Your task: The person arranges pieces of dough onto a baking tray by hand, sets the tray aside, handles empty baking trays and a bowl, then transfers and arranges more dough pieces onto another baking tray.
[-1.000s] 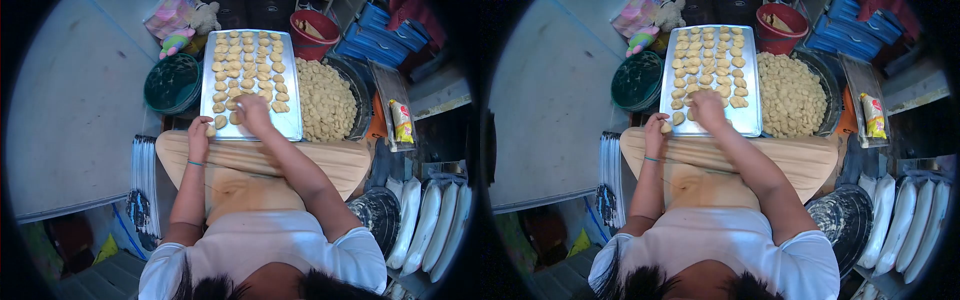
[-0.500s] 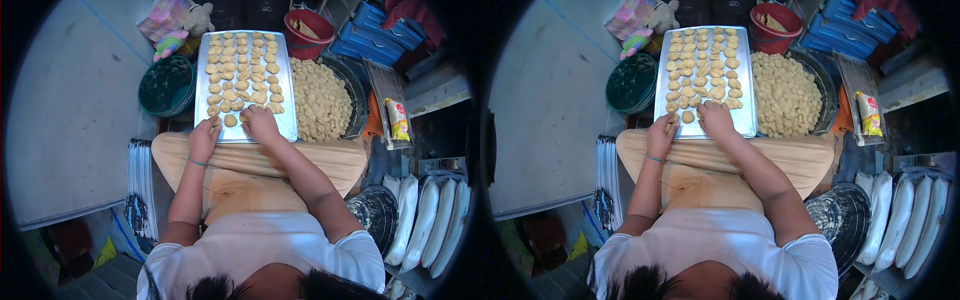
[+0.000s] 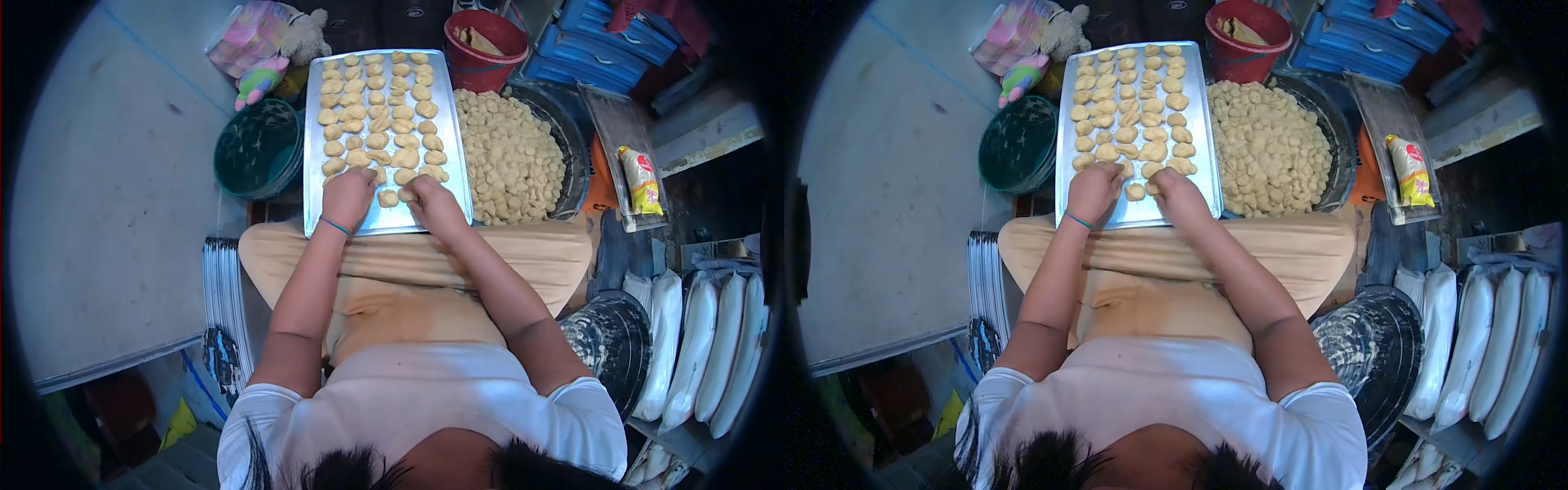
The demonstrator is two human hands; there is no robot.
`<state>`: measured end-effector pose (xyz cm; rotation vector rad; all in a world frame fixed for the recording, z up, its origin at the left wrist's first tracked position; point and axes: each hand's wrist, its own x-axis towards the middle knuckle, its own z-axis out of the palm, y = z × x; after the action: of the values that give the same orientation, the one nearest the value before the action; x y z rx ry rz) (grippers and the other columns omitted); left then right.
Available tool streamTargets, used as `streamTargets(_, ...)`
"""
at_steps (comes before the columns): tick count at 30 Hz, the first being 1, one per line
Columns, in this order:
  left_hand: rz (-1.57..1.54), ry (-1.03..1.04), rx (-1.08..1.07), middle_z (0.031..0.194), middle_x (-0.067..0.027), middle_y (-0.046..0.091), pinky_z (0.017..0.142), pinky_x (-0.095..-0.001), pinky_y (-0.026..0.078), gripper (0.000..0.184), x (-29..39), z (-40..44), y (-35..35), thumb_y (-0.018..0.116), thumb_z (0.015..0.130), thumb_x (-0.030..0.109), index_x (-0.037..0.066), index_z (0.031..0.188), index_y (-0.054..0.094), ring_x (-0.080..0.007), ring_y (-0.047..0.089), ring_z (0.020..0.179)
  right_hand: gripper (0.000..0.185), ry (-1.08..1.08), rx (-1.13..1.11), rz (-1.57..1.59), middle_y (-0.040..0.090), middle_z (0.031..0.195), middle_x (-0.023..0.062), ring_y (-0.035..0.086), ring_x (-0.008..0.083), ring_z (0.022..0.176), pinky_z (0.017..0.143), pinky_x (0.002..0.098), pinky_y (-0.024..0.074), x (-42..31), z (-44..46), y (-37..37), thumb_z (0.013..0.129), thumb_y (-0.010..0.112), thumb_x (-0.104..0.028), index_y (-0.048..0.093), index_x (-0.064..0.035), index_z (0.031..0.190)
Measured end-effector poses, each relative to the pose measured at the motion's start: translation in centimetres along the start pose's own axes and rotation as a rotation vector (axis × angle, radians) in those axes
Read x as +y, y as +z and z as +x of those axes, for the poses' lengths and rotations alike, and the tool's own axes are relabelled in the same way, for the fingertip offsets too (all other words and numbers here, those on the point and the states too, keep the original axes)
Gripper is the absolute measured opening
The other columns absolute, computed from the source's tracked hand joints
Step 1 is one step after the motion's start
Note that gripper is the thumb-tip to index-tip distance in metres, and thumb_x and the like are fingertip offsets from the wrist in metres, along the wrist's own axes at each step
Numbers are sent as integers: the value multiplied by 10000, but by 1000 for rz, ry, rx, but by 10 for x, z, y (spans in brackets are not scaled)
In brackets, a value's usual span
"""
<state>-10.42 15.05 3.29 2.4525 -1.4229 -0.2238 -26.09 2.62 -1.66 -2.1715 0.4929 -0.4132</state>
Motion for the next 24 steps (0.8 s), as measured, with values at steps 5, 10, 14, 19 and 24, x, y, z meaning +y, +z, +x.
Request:
streamTargets(5,-565,52,201,1032,-172,643,769,-366,513,356,21,-10,21,576,923,234,47,1227,584,-303,638,876,378,-262,126,154,561,1084,132,575,281,888,768,382,483,-19,-13,-12,766,678,-48,567,-45,1127)
streamTargets(10,-1018,-114,106,1077,-168,569,772,-324,491,438,48,-29,32,590,903,163,62,1318,492,-241,563,942,324,-28,137,418,623,980,97,577,169,848,764,302,486,-4,-17,-19,796,724,-94,594,-39,1088)
streamTargets(14,-211,153,251,1070,-117,609,897,-399,424,311,33,-29,44,633,837,92,65,1147,631,-303,540,1003,197,-129,186,-81,643,899,71,599,238,845,765,358,491,26,-21,-27,767,726,-91,659,-71,951)
streamTargets(19,-43,244,343,1037,-93,606,853,-405,408,262,21,-28,62,664,808,118,94,1068,674,-278,529,987,165,-178,229,-75,637,953,49,573,251,912,808,386,440,41,-19,-10,771,711,-154,682,-112,928)
streamTargets(24,1,215,505,1020,-68,600,879,-412,370,241,24,-38,44,659,814,118,113,1054,678,-259,515,1025,265,-271,223,-313,601,1040,41,514,253,1032,876,410,383,9,-15,-11,794,692,-199,678,-129,1049)
